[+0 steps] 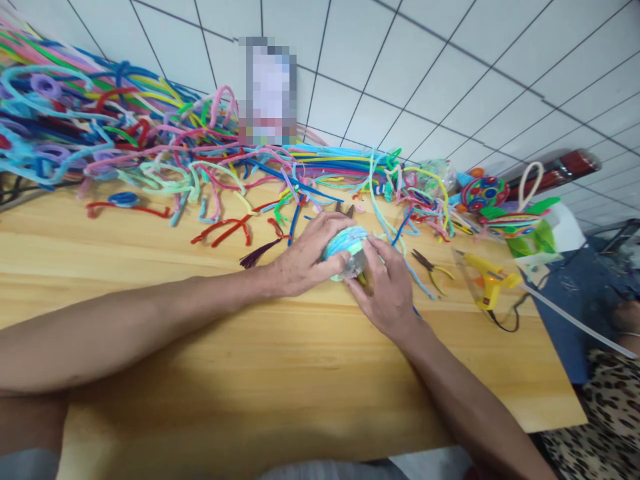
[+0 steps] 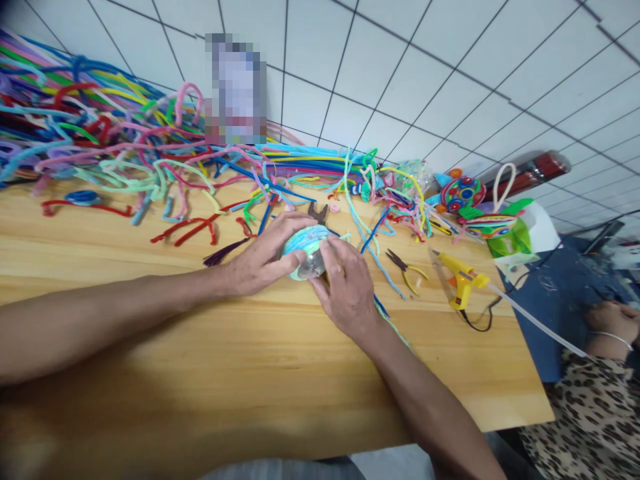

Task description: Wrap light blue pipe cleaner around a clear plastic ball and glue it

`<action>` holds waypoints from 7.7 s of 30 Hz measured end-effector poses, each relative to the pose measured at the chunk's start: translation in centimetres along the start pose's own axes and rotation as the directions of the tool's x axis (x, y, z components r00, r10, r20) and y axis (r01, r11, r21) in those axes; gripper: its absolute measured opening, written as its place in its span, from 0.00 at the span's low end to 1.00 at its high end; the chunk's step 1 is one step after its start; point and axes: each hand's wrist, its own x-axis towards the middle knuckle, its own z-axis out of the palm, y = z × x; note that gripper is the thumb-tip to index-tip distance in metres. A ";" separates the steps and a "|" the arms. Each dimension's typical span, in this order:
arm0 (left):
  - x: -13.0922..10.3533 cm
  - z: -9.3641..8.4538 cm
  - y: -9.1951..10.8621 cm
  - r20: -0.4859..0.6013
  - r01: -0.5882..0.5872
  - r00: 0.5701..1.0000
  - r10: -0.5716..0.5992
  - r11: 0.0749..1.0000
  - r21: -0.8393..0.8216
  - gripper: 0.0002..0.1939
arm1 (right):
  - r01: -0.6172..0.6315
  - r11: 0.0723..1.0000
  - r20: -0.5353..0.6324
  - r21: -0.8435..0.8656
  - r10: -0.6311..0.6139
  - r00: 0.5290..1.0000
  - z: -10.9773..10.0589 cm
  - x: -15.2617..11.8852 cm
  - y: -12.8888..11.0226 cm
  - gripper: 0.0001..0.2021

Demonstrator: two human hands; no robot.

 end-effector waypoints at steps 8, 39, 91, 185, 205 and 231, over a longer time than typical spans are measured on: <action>-0.4 0.2 -0.2 0.010 -0.014 1.000 0.014 1.000 0.026 0.25 | 0.007 1.000 0.008 -0.028 -0.007 1.000 0.0 -0.1 -0.2 0.43; -0.2 -0.2 0.7 0.049 0.062 0.997 -0.061 0.998 -0.029 0.26 | 0.028 0.996 0.011 -0.089 -0.028 1.000 0.1 0.1 -0.3 0.39; 0.0 -0.1 1.2 0.013 0.062 0.998 -0.062 0.998 -0.012 0.24 | -0.123 0.968 0.035 0.219 0.118 0.992 -0.9 0.0 0.4 0.29; -0.5 0.3 0.2 0.123 -0.149 0.982 0.141 0.987 0.054 0.38 | 0.027 0.997 0.066 0.066 -0.031 0.997 -4.4 2.4 1.9 0.17; -0.4 0.5 0.1 0.118 -0.145 0.983 0.142 0.989 0.022 0.37 | 0.043 0.985 0.059 0.165 -0.053 0.997 -4.0 3.0 1.9 0.14; -0.3 0.3 -0.1 0.134 -0.182 0.975 0.175 0.983 0.039 0.38 | 0.032 0.983 -0.034 0.181 -0.026 0.999 -3.3 2.4 2.6 0.13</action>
